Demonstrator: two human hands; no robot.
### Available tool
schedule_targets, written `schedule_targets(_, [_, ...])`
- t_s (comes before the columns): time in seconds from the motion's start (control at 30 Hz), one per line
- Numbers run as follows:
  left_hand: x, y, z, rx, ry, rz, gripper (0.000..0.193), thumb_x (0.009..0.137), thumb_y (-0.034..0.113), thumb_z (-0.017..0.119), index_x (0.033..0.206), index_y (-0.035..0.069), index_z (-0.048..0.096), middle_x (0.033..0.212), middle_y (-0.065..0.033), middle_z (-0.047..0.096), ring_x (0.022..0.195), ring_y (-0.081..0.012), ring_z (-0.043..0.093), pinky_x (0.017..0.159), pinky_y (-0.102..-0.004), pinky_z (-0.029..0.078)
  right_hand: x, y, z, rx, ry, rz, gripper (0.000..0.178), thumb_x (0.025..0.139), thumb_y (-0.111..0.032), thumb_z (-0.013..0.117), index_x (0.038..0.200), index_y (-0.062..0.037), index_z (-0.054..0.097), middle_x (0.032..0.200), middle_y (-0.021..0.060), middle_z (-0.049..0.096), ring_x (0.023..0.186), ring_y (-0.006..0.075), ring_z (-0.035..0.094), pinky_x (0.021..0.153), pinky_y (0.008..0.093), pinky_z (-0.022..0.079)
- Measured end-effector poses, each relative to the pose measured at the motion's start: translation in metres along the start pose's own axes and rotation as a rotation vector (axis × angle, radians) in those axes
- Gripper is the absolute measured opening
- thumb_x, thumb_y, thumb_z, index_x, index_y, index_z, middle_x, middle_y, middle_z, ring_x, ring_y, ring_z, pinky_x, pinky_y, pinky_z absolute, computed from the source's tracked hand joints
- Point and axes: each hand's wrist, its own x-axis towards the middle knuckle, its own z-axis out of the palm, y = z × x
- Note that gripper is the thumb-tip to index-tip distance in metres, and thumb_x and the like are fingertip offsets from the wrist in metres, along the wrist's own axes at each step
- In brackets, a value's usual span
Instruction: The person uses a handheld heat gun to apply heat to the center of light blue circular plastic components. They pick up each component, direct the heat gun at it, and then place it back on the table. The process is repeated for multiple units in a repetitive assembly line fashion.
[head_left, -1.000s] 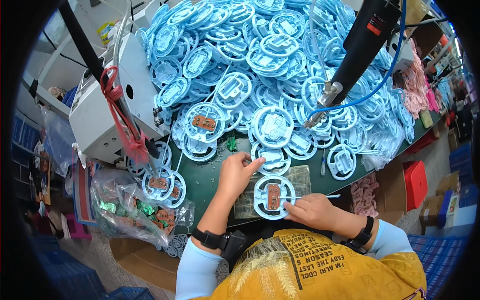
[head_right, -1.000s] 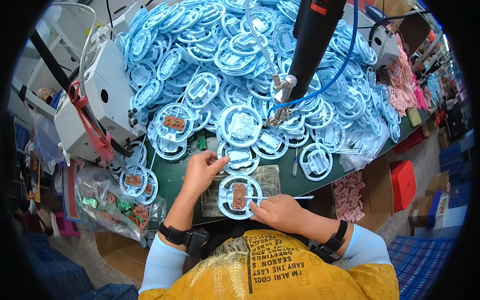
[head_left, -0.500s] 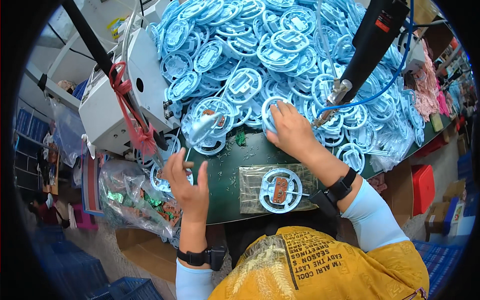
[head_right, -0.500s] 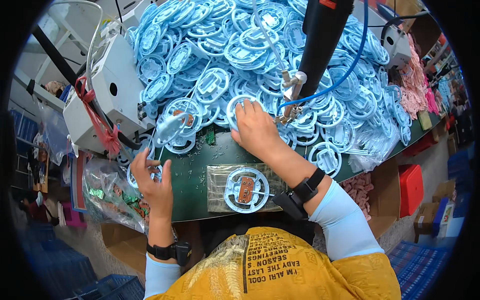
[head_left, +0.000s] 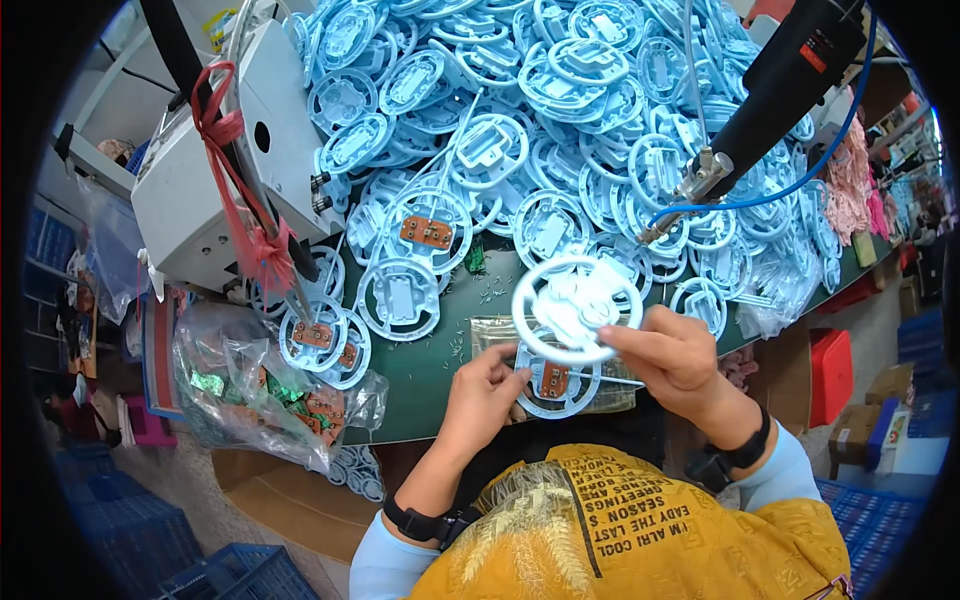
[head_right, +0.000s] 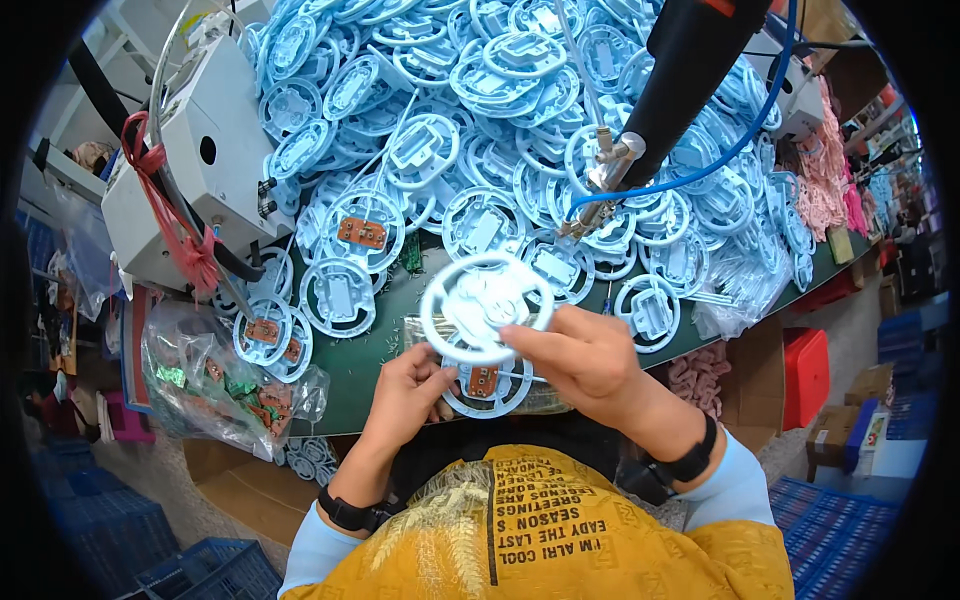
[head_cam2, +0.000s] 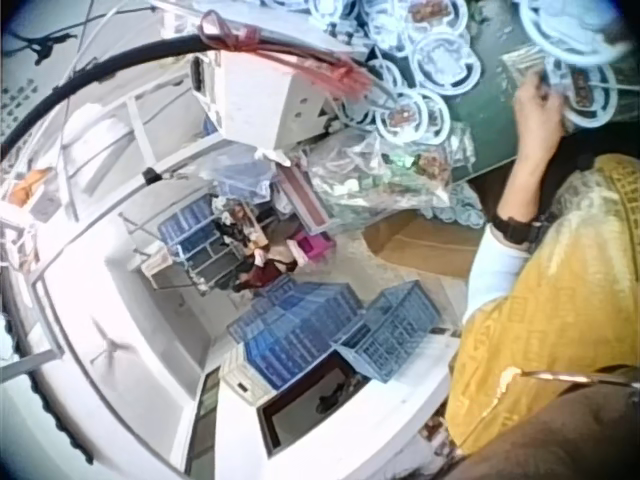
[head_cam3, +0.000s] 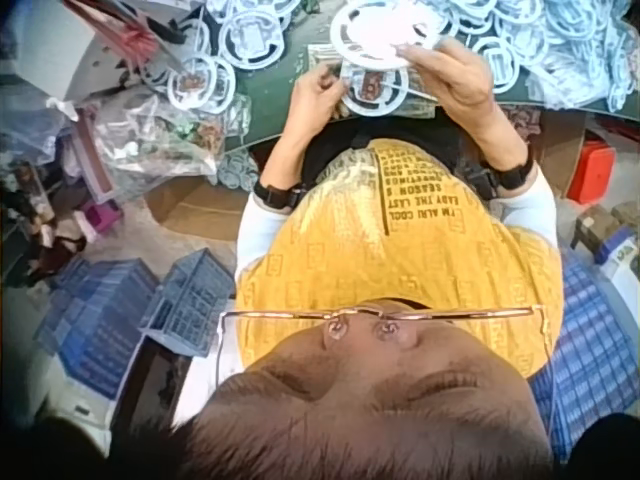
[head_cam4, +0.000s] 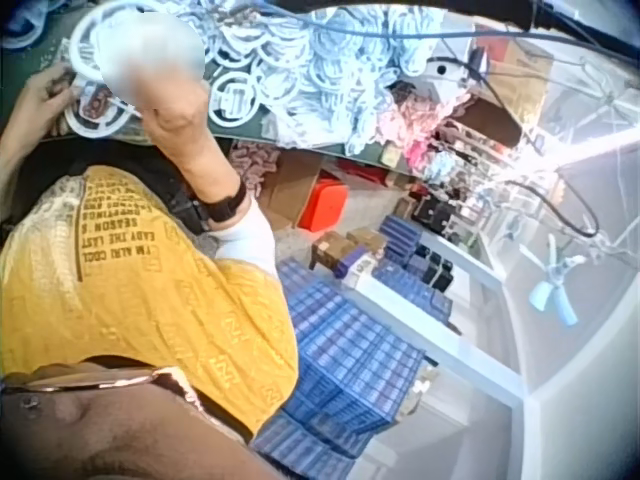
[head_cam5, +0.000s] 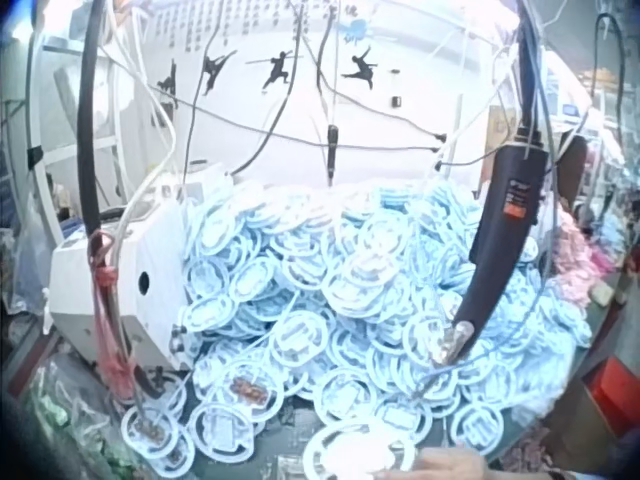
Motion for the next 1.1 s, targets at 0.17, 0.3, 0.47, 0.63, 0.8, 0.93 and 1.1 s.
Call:
schedule_targets(0.17, [-0.002,-0.001,-0.001,-0.064,-0.002,-0.018,0.032,0.091,0.011,0.065,0.120,-0.003,0.059,0.072,-0.0032,0.067,0.055,-0.0043,0.056,0.043,-0.0212,0.044,-0.037,0.015,-0.001,0.396,-0.014,0.263,0.039,0.077,0.003,0.062,0.116,0.0006,0.061,0.102,0.0134,0.062,0.095,0.0219,0.063,0.085,0.0299,0.048])
schedule_targets(0.3, [-0.002,-0.001,-0.001,-0.079,-0.010,-0.003,0.033,0.096,0.011,0.058,0.123,-0.006,0.056,0.074,-0.0049,0.067,0.052,-0.0059,0.056,0.043,-0.0190,0.043,-0.067,0.032,0.022,0.689,0.100,0.554,0.021,0.090,0.001,0.058,0.111,0.0006,0.056,0.108,0.0090,0.060,0.097,0.0143,0.061,0.083,0.0280,0.048])
schedule_targets(0.47, [-0.002,-0.008,-0.004,-0.109,-0.030,0.016,0.031,0.097,0.013,0.057,0.122,-0.005,0.057,0.074,-0.0047,0.067,0.054,-0.0066,0.058,0.044,-0.0208,0.045,-0.042,0.025,0.047,0.878,0.082,0.663,0.021,0.094,-0.002,0.056,0.115,-0.0007,0.050,0.101,0.0059,0.062,0.092,0.0085,0.061,0.077,0.0226,0.048])
schedule_targets(0.63, [-0.005,-0.009,-0.005,-0.139,-0.046,0.017,0.033,0.097,0.014,0.056,0.124,-0.006,0.056,0.076,-0.0051,0.067,0.055,-0.0077,0.060,0.045,-0.0215,0.047,-0.011,0.041,0.060,0.029,-0.022,0.058,0.028,0.087,-0.007,0.067,0.113,-0.0008,0.060,0.103,0.0096,0.064,0.098,0.0215,0.060,0.082,0.0325,0.049])
schedule_targets(0.8, [-0.005,-0.009,-0.005,-0.172,-0.050,-0.006,0.034,0.098,0.013,0.055,0.126,-0.006,0.054,0.076,-0.0056,0.068,0.057,-0.0083,0.061,0.048,-0.0217,0.049,-0.013,0.021,0.050,0.001,-0.262,0.083,0.099,0.061,-0.036,0.088,0.143,-0.0069,0.041,0.146,0.0226,0.037,0.129,0.0416,0.042,0.107,0.0474,0.034])
schedule_targets(0.93, [-0.003,-0.007,-0.005,-0.174,-0.067,-0.020,0.032,0.098,0.013,0.054,0.125,-0.006,0.054,0.077,-0.0063,0.067,0.059,-0.0091,0.062,0.050,-0.0220,0.051,-0.021,0.022,0.048,-0.079,-0.426,0.105,0.112,0.056,-0.037,0.090,0.147,-0.0045,0.034,0.150,0.0222,0.032,0.132,0.0413,0.038,0.109,0.0488,0.031])
schedule_targets(1.1, [-0.003,-0.007,-0.005,-0.153,-0.068,-0.029,0.030,0.099,0.010,0.052,0.124,-0.006,0.052,0.080,-0.0075,0.066,0.067,-0.0109,0.065,0.054,-0.0227,0.055,-0.014,0.008,0.052,-0.148,-0.313,0.114,0.113,0.054,-0.040,0.090,0.145,-0.0016,0.035,0.146,0.0213,0.036,0.129,0.0410,0.038,0.105,0.0513,0.031])
